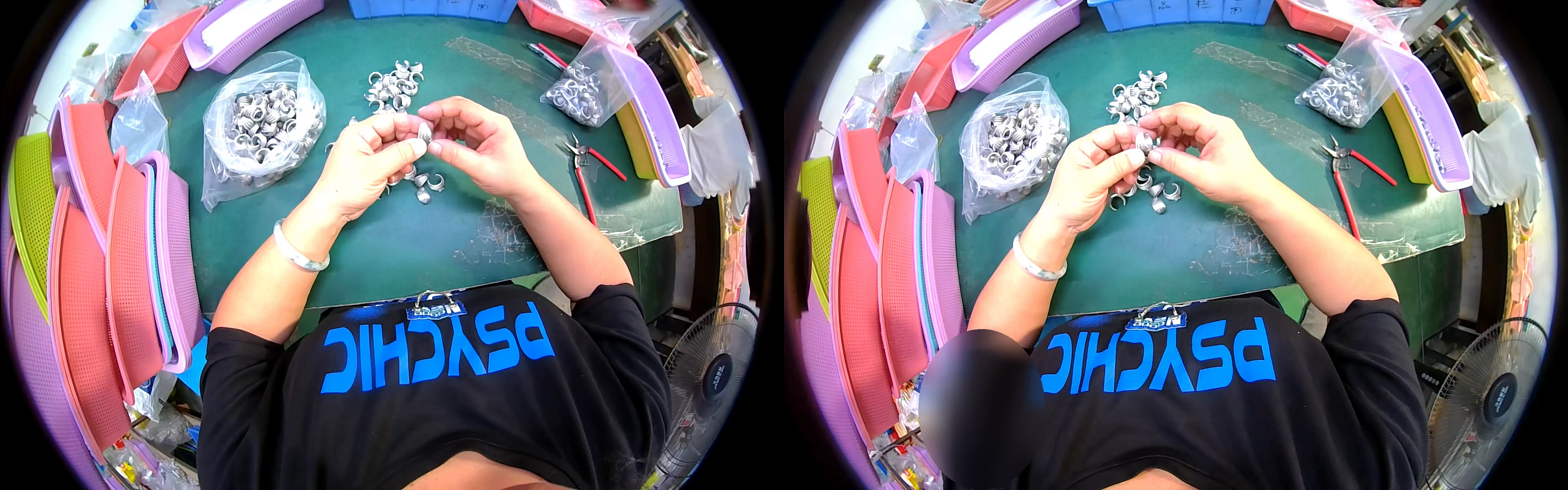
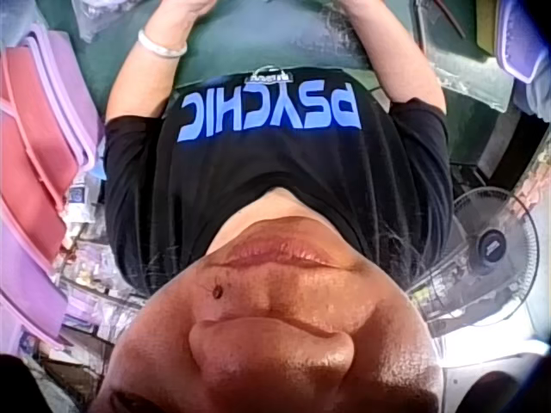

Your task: The person assembles small silver metal rings and cylindrical components by hand on a green workbench. They repeatedly pick up parts from a pile, fit them together, and place the assembled units into a clear plastic bag.

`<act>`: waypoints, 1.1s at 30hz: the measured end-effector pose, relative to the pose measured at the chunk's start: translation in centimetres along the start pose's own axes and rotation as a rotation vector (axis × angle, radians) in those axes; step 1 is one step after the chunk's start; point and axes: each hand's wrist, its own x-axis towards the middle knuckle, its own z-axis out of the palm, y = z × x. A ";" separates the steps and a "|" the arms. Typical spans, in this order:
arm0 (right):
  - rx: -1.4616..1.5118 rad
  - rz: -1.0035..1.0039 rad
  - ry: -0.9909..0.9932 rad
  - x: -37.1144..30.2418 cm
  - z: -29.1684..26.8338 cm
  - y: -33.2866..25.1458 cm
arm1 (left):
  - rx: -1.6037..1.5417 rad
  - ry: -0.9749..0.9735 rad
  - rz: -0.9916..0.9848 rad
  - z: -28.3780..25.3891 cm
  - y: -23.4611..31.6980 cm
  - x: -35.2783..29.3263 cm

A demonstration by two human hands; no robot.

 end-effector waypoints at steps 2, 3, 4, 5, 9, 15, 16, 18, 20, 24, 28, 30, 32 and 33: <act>-0.009 -0.007 0.002 0.0 0.0 0.0 | 0.014 0.000 0.020 0.1 0.0 0.0; -0.007 -0.010 0.005 0.0 0.0 0.0 | 0.016 0.003 0.033 0.2 0.0 0.0; -0.005 -0.013 0.007 0.0 0.1 0.0 | 0.019 0.005 0.046 0.2 0.0 0.0; -0.003 -0.016 0.010 0.0 0.1 0.0 | 0.014 0.003 0.037 0.2 0.0 0.0; -0.047 -0.058 0.003 0.0 -0.2 0.1 | -0.063 -0.027 -0.027 -0.4 -0.1 0.2; -0.129 -0.079 -0.056 -0.1 -0.2 -0.4 | -0.189 -0.083 -0.092 -0.9 -0.4 0.3; -0.143 -0.084 -0.050 -0.1 -0.1 -0.4 | -0.199 -0.089 -0.097 -1.0 -0.4 0.3; -0.164 -0.098 -0.044 -0.1 -0.1 -0.5 | -0.204 -0.113 -0.099 -0.9 -0.5 0.3; -0.181 -0.115 -0.045 -0.2 -0.2 -0.5 | -0.202 -0.125 -0.099 -1.0 -0.5 0.3; -0.202 -0.130 -0.037 -0.2 -0.1 -0.6 | -0.193 -0.142 -0.101 -1.1 -0.7 0.3; -0.217 -0.149 -0.042 -0.2 -0.2 -0.7 | -0.195 -0.152 -0.113 -1.1 -0.7 0.3; -0.219 -0.155 -0.043 -0.2 -0.1 -0.7 | -0.194 -0.150 -0.119 -1.1 -0.7 0.3; -0.219 -0.155 -0.042 -0.2 -0.1 -0.7 | -0.194 -0.153 -0.119 -1.1 -0.7 0.3; -0.219 -0.153 -0.043 -0.2 -0.1 -0.7 | -0.195 -0.157 -0.117 -1.1 -0.8 0.3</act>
